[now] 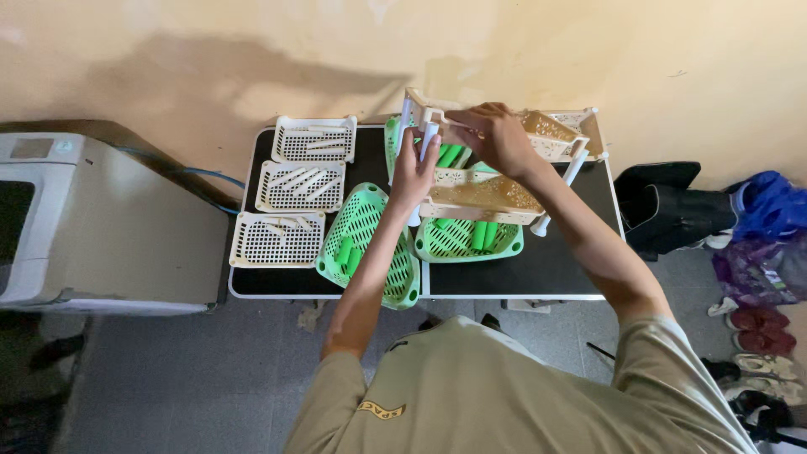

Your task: The person assembles a small plastic storage unit by inserting white cylindrical legs into beige trays and stacking them on a table. They handle multiple trays and legs, aligning and connecting them to form a tiered structure.

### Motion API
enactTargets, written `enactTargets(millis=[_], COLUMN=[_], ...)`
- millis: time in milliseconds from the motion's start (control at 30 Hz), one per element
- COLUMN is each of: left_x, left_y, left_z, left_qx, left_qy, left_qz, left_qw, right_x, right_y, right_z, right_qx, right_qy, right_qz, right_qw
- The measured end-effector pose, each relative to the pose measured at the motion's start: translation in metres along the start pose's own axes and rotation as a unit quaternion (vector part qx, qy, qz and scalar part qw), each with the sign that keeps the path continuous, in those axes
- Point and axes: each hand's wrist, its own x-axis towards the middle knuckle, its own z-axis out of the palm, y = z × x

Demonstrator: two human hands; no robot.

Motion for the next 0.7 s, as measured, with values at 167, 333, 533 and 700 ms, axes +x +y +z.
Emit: enactTargets(millis=[167,333,533,700], left_x=[-0.004,0.0,0.001,0.002], left_y=[0.013,0.022,0.029,0.032], left_z=[-0.006,-0.008,-0.012,-0.013], left_qx=[-0.015,-0.045,-0.05,-0.028], left_qy=[-0.023,-0.042,-0.033,-0.031], left_qz=[-0.038,-0.062,-0.035,0.037], left_qw=[0.999,0.996,0.998,0.998], right_x=[0.0,-0.005,-0.002,-0.004], right_y=[0.004,0.002,-0.002,-0.007], right_z=[0.0,-0.006,-0.018,-0.018], right_qx=[-0.03,-0.017,-0.001,-0.026], right_qy=[0.065,0.043,0.042,0.023], right_qz=[-0.021,-0.002,-0.008,-0.005], right_qw=[0.997,0.999,0.999,0.999])
